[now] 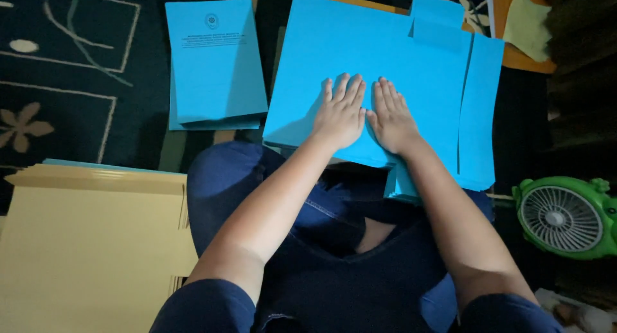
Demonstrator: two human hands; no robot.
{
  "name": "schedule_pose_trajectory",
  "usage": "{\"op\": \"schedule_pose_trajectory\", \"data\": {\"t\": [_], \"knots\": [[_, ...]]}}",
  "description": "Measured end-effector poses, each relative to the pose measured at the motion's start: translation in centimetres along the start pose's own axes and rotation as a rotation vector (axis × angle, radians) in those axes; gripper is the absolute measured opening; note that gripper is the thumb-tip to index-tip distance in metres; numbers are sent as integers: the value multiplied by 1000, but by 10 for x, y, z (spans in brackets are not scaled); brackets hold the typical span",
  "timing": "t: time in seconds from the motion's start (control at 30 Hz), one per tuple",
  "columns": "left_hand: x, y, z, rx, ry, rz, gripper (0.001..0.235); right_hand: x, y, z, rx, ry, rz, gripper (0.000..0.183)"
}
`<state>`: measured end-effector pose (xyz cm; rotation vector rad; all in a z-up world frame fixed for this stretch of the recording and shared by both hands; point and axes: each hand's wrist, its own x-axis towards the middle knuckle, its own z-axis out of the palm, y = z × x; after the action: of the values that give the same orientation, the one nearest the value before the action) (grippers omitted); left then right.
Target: The person sits cross-legged on a rug and folds blue paper covers around a stack of documents. They repeatedly smooth the folds with their hands, lift the assembled covers to check alignment, and place them back down to continue folding.
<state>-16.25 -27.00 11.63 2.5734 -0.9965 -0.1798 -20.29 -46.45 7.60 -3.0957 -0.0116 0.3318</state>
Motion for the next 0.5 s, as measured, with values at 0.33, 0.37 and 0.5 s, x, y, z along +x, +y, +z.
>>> {"op": "schedule_pose_trajectory", "data": {"t": [0.33,0.37,0.5], "knots": [[13,-9,20,109,111,41,63,179,72,-13,150,144,17,70],[12,-7,17,98,63,19,63,182,69,-18,152,121,44,70],[14,-9,28,66,132,8,60,175,58,-23,149,124,78,71]]}}
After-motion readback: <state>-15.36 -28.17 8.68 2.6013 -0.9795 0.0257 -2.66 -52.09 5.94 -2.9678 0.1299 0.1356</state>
